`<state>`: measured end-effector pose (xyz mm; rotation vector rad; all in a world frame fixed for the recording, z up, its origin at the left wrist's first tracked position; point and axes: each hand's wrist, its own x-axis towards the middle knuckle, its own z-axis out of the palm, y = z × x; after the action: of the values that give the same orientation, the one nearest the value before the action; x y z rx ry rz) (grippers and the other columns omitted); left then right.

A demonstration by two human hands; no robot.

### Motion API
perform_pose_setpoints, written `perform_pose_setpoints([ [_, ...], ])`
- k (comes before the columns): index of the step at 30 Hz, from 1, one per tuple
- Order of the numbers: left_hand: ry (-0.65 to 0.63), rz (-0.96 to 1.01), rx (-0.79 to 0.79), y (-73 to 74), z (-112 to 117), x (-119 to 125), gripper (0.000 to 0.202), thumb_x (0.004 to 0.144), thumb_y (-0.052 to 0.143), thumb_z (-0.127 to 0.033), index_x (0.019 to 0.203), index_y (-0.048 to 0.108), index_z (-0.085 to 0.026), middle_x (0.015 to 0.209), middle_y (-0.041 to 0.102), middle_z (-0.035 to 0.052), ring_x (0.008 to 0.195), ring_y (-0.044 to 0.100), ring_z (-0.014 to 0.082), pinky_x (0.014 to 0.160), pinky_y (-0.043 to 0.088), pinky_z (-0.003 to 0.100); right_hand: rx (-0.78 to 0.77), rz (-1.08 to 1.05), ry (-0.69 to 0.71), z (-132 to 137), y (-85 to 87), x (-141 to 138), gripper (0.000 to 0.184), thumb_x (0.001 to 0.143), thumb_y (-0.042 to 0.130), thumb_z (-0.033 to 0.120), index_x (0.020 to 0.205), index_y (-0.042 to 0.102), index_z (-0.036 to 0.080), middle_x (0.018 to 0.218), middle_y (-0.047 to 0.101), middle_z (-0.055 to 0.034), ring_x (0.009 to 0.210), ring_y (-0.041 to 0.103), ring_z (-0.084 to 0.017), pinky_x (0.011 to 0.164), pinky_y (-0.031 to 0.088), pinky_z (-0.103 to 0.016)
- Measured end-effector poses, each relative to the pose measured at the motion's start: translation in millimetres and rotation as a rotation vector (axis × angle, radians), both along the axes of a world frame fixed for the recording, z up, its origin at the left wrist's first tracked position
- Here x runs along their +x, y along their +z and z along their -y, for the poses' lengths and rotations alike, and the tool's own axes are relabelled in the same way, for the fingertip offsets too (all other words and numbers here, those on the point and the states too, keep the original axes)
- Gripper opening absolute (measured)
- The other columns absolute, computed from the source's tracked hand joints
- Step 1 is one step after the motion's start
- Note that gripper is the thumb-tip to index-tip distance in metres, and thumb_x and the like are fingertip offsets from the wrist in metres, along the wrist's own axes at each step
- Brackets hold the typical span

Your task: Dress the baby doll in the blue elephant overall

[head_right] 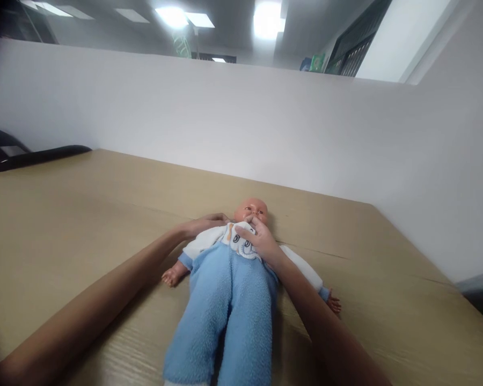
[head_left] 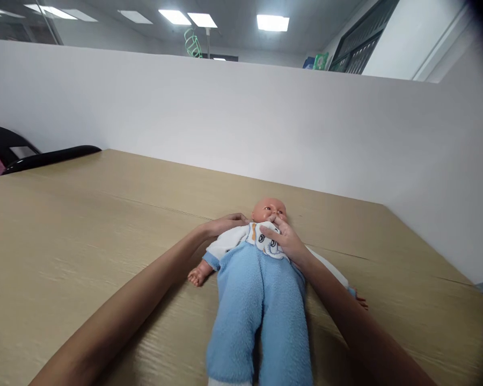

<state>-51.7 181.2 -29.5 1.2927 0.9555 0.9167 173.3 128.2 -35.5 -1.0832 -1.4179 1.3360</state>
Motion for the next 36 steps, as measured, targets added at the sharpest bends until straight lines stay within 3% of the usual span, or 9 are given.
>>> perform_pose_setpoints([
  [4,-0.141,-0.182,0.044,16.2,7,-17,0.024,0.071,0.092,-0.035,0.079,0.073,-0.021,0.073,0.068,0.0011,0.066,0.059,0.0189,0.057,0.045,0.025,0.013,0.021,-0.030,2,4.5,-2,0.055,0.074,0.085,0.063,0.093,0.048,0.027,0.089,0.064,0.0031,0.082,0.066,-0.020,0.074,0.054,-0.031],
  [8,-0.246,-0.336,0.139,23.7,12,-28,0.031,0.072,0.091,-0.037,0.095,0.076,-0.022,0.094,0.073,0.0058,0.083,0.065,0.0227,0.067,0.048,0.025,0.054,0.095,-0.071,6,15.3,4,0.053,0.075,0.085,0.060,0.089,0.047,0.026,0.091,0.066,0.0020,0.084,0.066,-0.020,0.073,0.050,-0.030],
  [11,-0.301,-0.359,0.154,21.5,9,-31,0.037,0.070,0.089,-0.031,0.104,0.077,-0.024,0.108,0.075,0.0067,0.097,0.068,0.0251,0.077,0.050,0.026,0.147,0.439,-0.096,14,26.1,18,0.039,0.085,0.077,0.057,0.090,0.055,0.025,0.095,0.073,-0.0017,0.090,0.068,-0.024,0.076,0.049,-0.033],
  [14,-0.326,-0.328,0.208,18.0,3,-32,0.036,0.067,0.088,-0.028,0.101,0.078,-0.025,0.106,0.077,0.0052,0.100,0.069,0.0256,0.082,0.051,0.027,0.237,0.794,-0.143,27,33.2,38,0.033,0.094,0.065,0.057,0.092,0.065,0.024,0.093,0.075,-0.0034,0.089,0.069,-0.027,0.080,0.048,-0.038],
  [19,-0.276,-0.530,0.434,22.9,5,-30,0.029,0.073,0.075,-0.022,0.102,0.078,-0.025,0.102,0.077,0.0061,0.095,0.067,0.0277,0.083,0.051,0.032,0.319,0.911,-0.205,62,18.6,78,0.039,0.098,0.055,0.061,0.096,0.069,0.025,0.094,0.074,-0.0068,0.091,0.066,-0.030,0.083,0.050,-0.044],
  [24,-0.103,-0.704,0.787,42.9,40,7,0.021,0.085,0.059,-0.017,0.103,0.070,-0.020,0.113,0.068,0.0138,0.113,0.054,0.0344,0.109,0.039,0.048,0.432,0.977,-0.319,111,-19.3,132,0.047,0.089,0.068,0.059,0.122,0.066,0.026,0.124,0.071,-0.0133,0.118,0.063,-0.040,0.104,0.048,-0.059],
  [27,-0.169,-0.664,0.971,50.7,63,46,0.019,0.093,0.056,-0.022,0.109,0.065,-0.021,0.119,0.065,0.0148,0.116,0.054,0.0339,0.110,0.040,0.048,0.352,0.943,-0.291,137,-35.9,156,0.059,0.086,0.074,0.056,0.137,0.059,0.029,0.135,0.068,-0.0143,0.125,0.061,-0.044,0.107,0.050,-0.064],
  [32,-0.308,-0.573,0.994,37.7,66,104,0.007,0.090,0.068,-0.026,0.093,0.063,-0.021,0.105,0.067,0.0143,0.110,0.056,0.0356,0.109,0.039,0.053,0.179,0.688,-0.348,151,-44.3,162,0.055,0.088,0.076,0.052,0.135,0.056,0.032,0.132,0.070,-0.0133,0.116,0.070,-0.038,0.101,0.058,-0.057],
  [36,-0.317,-0.594,0.965,22.8,58,117,0.011,0.097,0.060,-0.027,0.090,0.065,-0.021,0.095,0.068,0.0131,0.095,0.060,0.0322,0.096,0.044,0.046,0.154,0.382,-0.562,140,-38.8,151,0.067,0.075,0.088,0.053,0.128,0.056,0.027,0.126,0.072,-0.0127,0.112,0.073,-0.034,0.102,0.059,-0.052],
])
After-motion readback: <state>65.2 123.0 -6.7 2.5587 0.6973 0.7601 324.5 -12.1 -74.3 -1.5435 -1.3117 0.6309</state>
